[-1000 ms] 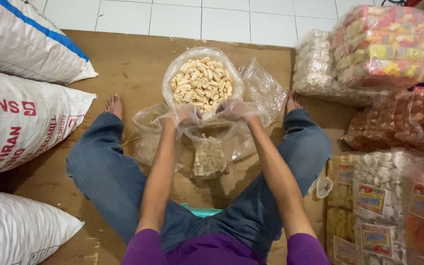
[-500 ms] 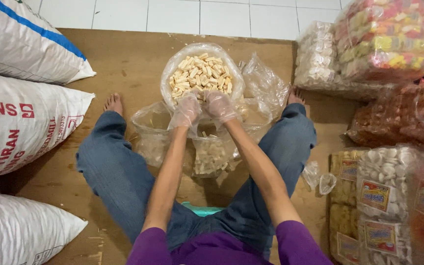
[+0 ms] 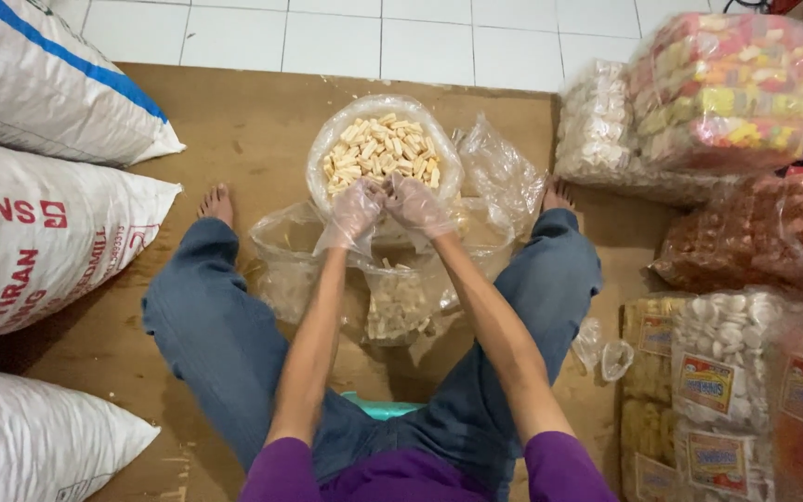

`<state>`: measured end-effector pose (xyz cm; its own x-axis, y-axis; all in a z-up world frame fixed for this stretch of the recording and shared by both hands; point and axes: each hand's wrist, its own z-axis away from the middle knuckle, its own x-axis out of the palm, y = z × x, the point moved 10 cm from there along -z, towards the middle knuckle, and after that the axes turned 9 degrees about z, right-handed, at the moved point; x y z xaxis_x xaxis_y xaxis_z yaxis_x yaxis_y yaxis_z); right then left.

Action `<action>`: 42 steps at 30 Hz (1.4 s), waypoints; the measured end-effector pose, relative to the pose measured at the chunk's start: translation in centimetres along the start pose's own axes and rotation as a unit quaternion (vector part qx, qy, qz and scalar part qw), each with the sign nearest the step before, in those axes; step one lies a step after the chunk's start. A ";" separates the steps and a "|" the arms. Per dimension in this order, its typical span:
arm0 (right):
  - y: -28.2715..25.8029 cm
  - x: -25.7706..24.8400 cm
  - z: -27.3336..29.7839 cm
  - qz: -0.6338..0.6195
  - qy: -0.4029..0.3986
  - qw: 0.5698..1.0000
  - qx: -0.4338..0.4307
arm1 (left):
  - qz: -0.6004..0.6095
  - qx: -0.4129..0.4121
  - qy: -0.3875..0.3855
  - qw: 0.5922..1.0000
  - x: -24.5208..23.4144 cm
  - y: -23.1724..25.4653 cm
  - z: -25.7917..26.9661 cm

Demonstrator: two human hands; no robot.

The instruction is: A person wearing plastic gloves is manually transferring small, light-colored snacks from a large plastic bowl into a clear plastic bag.

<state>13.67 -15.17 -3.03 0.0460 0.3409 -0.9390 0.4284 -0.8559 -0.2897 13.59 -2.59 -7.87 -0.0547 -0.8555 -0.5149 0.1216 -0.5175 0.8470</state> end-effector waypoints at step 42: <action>3.8 13.9 -0.2 0.074 0.053 0.994 -0.059 | -0.691 0.333 -0.162 0.621 4.8 2.5 5.6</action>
<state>16.09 -13.59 -17.18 0.2080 0.2589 -0.9432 0.5122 -0.8504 -0.1204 8.04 -8.07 -7.52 0.1393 0.5108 -0.8483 -0.6935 -0.5612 -0.4518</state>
